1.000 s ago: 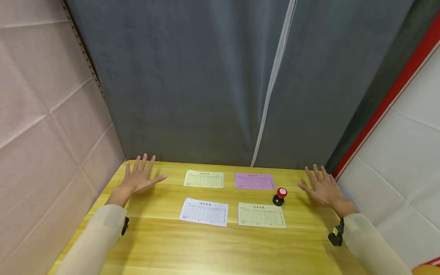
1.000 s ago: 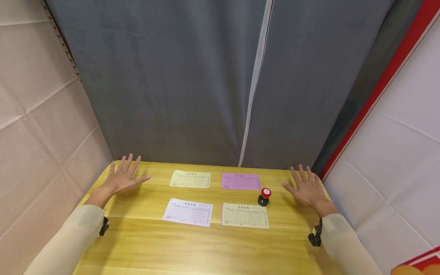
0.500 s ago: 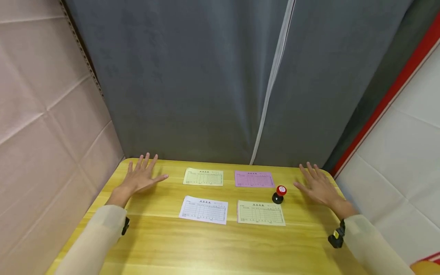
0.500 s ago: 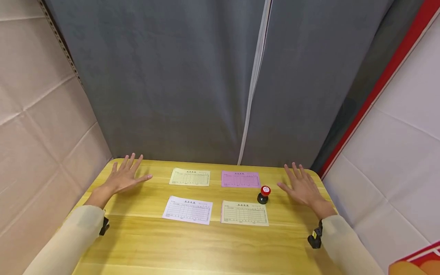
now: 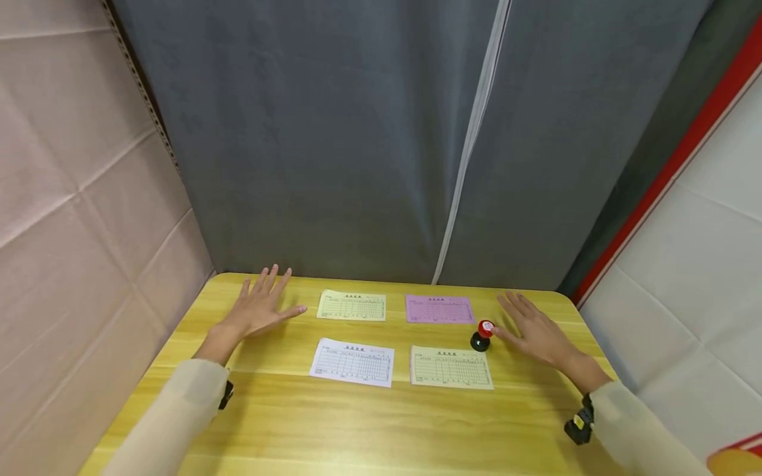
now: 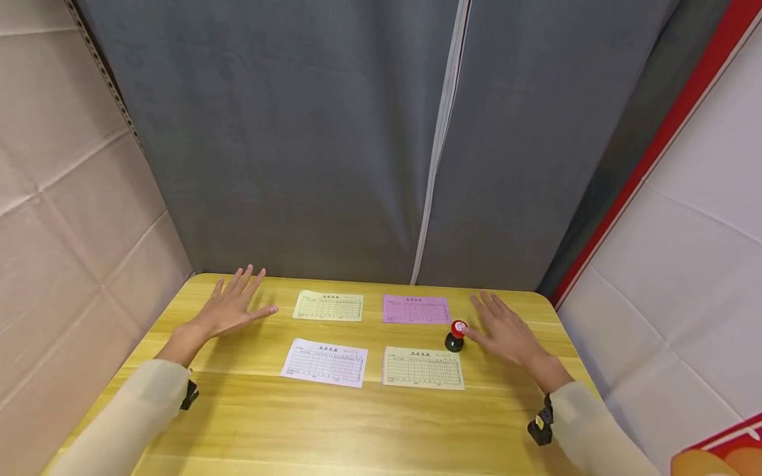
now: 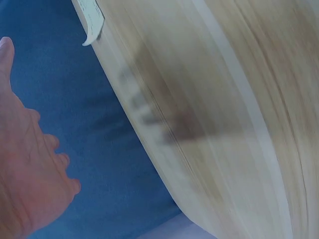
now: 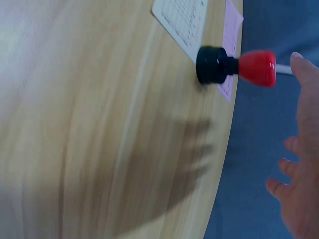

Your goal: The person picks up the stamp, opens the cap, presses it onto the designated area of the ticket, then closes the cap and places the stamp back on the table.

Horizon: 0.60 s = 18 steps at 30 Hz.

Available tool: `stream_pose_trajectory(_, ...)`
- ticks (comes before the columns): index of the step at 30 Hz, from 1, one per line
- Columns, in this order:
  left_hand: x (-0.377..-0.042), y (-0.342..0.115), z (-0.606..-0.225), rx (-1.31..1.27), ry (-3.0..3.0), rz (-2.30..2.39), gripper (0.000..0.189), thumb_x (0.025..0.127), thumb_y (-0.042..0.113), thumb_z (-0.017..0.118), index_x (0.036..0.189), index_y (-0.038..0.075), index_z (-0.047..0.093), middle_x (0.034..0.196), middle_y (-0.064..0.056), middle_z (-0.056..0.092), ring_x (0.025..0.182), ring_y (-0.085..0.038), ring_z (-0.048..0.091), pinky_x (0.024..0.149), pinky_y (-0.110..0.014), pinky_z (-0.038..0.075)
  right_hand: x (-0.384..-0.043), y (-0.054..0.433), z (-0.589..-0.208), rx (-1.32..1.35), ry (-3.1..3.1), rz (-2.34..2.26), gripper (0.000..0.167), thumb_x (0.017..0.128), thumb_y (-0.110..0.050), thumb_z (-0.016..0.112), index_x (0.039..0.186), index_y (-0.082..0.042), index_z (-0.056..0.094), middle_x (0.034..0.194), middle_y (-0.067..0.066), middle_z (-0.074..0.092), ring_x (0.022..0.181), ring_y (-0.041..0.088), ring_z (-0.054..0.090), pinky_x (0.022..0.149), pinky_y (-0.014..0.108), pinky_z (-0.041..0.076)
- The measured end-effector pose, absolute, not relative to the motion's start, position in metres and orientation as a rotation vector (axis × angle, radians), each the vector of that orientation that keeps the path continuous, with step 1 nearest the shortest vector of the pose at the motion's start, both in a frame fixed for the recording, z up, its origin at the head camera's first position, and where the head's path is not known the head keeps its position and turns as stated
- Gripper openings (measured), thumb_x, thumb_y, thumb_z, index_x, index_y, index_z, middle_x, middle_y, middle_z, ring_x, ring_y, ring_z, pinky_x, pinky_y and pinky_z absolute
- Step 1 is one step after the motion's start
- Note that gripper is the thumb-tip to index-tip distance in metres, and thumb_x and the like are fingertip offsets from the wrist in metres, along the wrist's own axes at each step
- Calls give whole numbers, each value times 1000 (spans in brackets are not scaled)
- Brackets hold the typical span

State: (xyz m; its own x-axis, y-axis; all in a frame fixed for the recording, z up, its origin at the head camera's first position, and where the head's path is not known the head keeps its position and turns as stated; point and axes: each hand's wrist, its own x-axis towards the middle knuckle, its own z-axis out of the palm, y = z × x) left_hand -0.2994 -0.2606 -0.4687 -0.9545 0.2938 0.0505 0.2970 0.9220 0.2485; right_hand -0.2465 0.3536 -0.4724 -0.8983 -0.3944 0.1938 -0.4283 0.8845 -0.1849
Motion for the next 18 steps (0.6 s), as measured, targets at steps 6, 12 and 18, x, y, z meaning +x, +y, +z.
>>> stream_pose_trajectory(6, -296, -250, -477, -525, -3050, -398, 106, 98, 77, 51, 171, 11, 12, 175, -27, 5, 161, -49, 6, 125, -75, 3, -241, 343, -480, 682, -2872, 344, 81, 102, -45, 69, 162, 1, 39, 165, 30, 37, 150, 53, 36, 116, 71, 38)
stream_pose_trajectory(12, -290, -236, -485, -586, -3011, -461, 104, 98, 73, 55, 171, 11, 15, 176, -24, 5, 161, -48, 10, 127, -73, 6, -240, 334, -487, 687, -2850, 393, 79, 99, -43, 74, 158, 2, 46, 159, 28, 47, 142, 51, 48, 109, 70, 46)
stream_pose_trajectory(18, -284, -219, -491, -627, -3000, -510, 103, 98, 74, 55, 170, 10, 20, 176, -23, 8, 162, -45, 12, 128, -69, 8, -242, 327, -498, 694, -2800, 448, 70, 95, -35, 81, 149, 4, 57, 143, 27, 63, 128, 47, 63, 103, 65, 53)
